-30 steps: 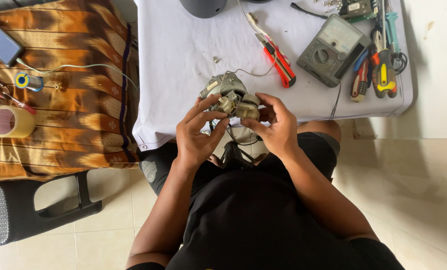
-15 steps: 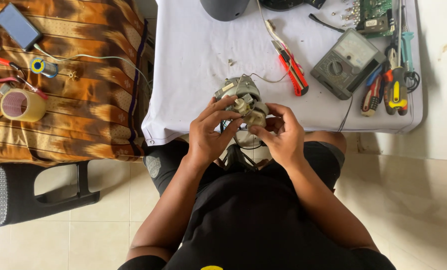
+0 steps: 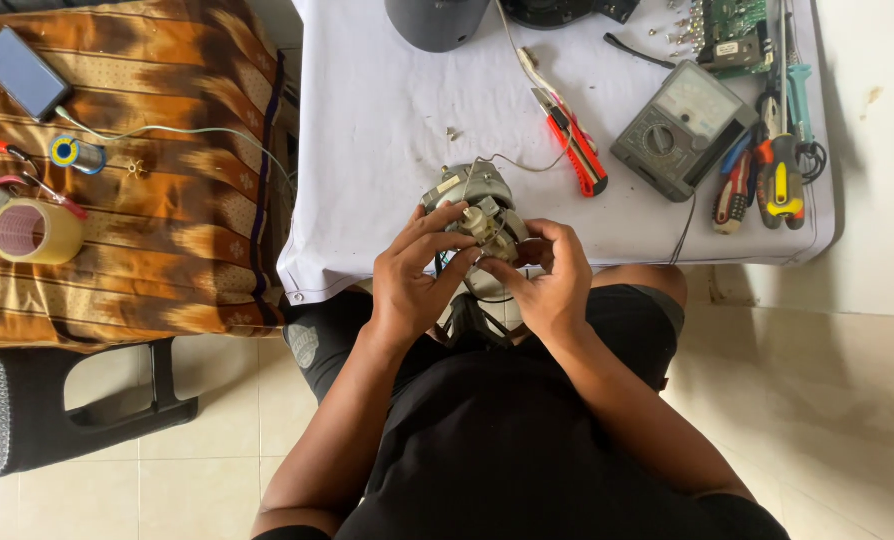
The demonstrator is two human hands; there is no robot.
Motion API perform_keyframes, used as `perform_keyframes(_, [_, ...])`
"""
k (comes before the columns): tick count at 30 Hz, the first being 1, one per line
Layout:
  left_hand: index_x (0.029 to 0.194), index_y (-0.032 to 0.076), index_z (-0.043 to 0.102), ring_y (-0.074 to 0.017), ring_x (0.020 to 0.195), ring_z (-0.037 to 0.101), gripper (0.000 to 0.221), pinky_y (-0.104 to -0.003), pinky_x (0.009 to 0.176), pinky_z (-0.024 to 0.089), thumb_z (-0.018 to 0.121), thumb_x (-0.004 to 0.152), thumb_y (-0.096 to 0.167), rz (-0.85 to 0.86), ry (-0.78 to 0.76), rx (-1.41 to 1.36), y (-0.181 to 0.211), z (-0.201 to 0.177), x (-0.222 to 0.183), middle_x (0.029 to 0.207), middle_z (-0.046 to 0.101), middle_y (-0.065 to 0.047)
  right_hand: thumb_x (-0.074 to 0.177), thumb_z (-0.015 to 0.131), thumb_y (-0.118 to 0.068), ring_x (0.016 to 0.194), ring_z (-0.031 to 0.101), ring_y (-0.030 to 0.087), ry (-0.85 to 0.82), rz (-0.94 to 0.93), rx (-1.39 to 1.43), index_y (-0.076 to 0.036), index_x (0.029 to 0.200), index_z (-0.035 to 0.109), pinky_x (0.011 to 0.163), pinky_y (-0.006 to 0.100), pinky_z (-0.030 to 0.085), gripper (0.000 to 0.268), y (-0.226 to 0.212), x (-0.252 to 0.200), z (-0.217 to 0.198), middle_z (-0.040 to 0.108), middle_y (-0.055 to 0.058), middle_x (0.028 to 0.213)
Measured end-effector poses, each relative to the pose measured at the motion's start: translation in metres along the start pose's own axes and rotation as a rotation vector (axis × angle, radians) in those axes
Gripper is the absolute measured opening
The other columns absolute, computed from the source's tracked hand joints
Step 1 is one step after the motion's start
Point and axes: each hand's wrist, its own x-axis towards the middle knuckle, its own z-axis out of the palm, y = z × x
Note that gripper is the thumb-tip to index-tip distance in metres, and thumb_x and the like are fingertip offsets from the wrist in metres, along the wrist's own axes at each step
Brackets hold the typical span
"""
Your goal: Disassembling and inspecting a small electric motor using a screwdriver and hands
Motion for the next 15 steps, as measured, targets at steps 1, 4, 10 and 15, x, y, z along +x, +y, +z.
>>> perform_keyframes(1, [0.096,0.011,0.078,-0.0339,0.121,0.068,0.013,-0.045,0.116,0.041,0.085,0.086,0.008,0.0,-0.002,-0.001,0.0,0.0,0.0,0.122,0.075,-0.012,0.074,0.099,-0.019,0.071,0.074,0.03,0.003,0.0,0.003,0.007,0.115,0.061,0.061,0.037,0.063,0.062,-0.001,0.001,0.0,0.063,0.018,0.096])
perform_keyframes(4, [0.097,0.011,0.078,-0.0346,0.122,0.067,0.014,-0.046,0.116,0.041,0.085,0.086,0.008,-0.002,-0.002,0.002,0.001,0.001,0.001,0.122,0.075,-0.012,0.074,0.099,-0.017,0.072,0.074,0.029,0.005,0.018,0.04,0.007,0.115,0.061,0.061,0.036,0.063,0.061,0.005,-0.001,-0.001,0.063,0.017,0.096])
perform_keyframes(10, [0.097,0.01,0.077,-0.034,0.122,0.067,0.013,-0.046,0.116,0.042,0.085,0.086,0.008,0.01,-0.023,0.014,-0.002,0.002,0.004,0.122,0.075,-0.012,0.075,0.099,-0.025,0.072,0.073,0.03,-0.056,-0.072,-0.201,0.004,0.113,0.063,0.06,0.037,0.062,0.06,-0.003,0.015,-0.004,0.062,0.015,0.095])
perform_keyframes(15, [0.104,0.005,0.074,-0.0402,0.121,0.066,0.014,-0.054,0.114,0.043,0.076,0.092,0.0,0.004,-0.062,-0.017,0.01,-0.002,0.011,0.123,0.073,-0.019,0.073,0.098,-0.028,0.073,0.071,0.03,-0.031,-0.082,-0.27,0.003,0.112,0.061,0.064,0.038,0.063,0.062,-0.002,0.015,-0.001,0.058,0.014,0.094])
